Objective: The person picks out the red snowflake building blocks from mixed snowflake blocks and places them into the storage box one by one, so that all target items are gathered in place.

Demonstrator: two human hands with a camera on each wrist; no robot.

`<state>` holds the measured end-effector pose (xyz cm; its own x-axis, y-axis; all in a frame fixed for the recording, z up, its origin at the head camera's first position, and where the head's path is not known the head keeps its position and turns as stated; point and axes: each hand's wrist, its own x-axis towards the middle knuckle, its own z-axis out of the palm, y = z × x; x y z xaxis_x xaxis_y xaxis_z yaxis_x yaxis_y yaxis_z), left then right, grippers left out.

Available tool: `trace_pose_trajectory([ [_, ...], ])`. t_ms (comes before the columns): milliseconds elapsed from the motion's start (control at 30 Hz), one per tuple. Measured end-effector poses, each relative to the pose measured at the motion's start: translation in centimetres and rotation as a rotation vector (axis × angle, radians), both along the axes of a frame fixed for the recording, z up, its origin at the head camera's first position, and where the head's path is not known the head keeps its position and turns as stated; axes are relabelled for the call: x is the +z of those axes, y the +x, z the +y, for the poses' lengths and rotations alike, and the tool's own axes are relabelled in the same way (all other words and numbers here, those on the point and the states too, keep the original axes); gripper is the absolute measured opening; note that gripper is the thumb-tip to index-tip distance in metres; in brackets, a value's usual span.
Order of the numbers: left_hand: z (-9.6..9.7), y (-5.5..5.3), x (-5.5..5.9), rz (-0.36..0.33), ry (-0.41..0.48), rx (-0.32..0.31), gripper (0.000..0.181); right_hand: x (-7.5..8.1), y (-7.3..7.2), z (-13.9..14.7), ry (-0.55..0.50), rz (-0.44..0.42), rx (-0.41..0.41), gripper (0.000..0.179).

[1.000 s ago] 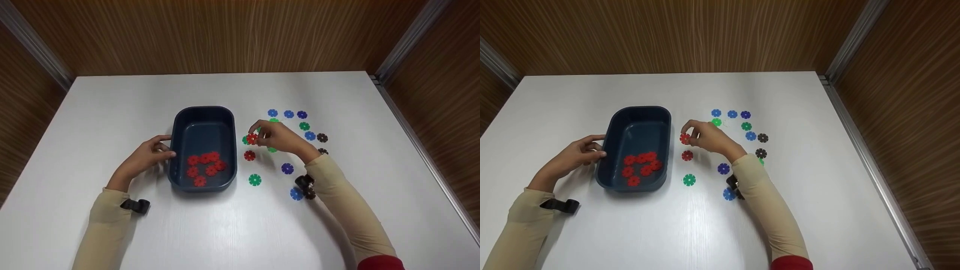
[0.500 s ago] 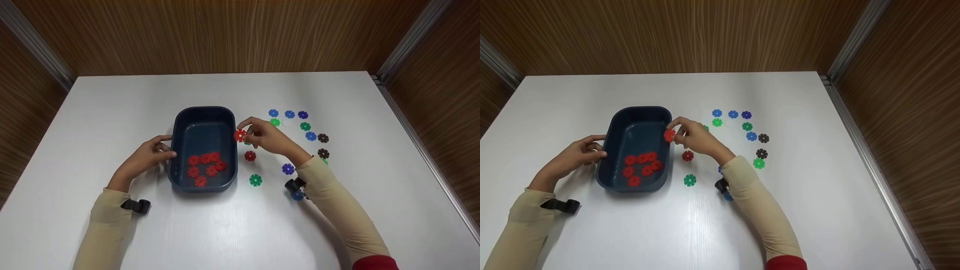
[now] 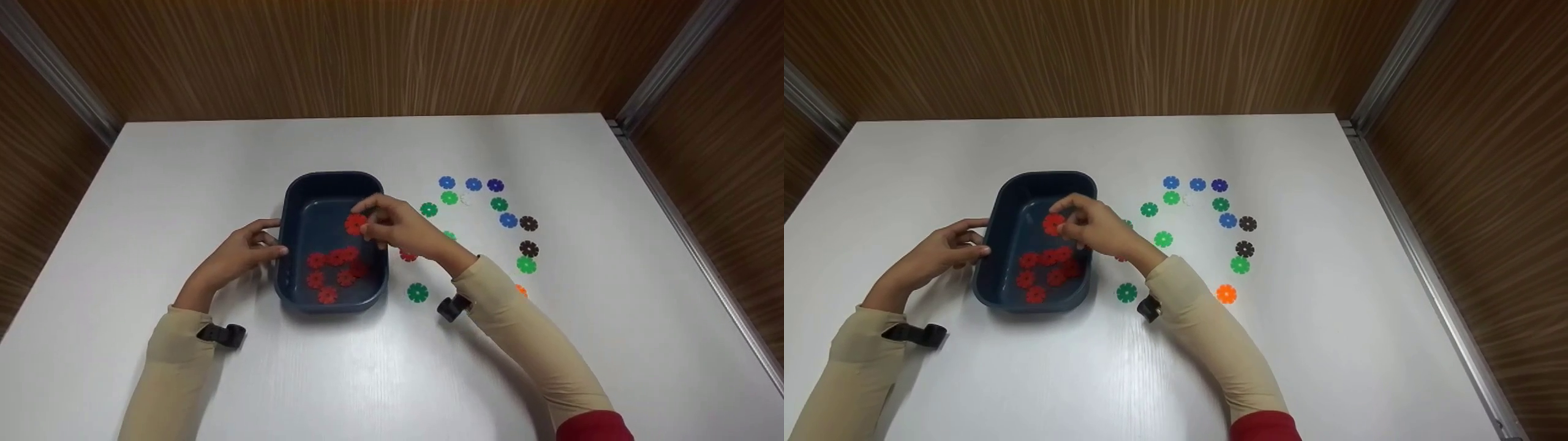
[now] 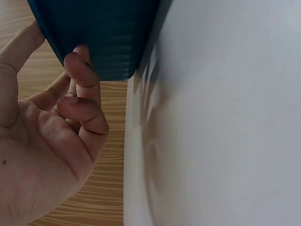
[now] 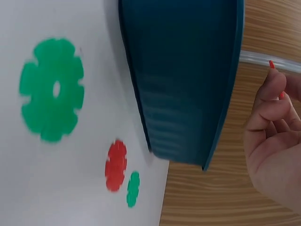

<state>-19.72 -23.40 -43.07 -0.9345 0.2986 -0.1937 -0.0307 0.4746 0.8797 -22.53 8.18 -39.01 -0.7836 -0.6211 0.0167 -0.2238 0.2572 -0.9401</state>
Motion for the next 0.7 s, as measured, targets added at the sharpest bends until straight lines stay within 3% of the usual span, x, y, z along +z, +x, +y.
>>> trace_pose_trajectory([
  [333,0.0,0.2,0.1,-0.004,-0.017,-0.007,0.062,-0.9,0.5,-2.8,-0.031,-0.003,0.037,0.030],
  [700,0.0,0.3,0.5,-0.008,0.004,-0.002,0.064,-1.6,1.1,-3.8,0.098,0.047,0.083,0.028],
])
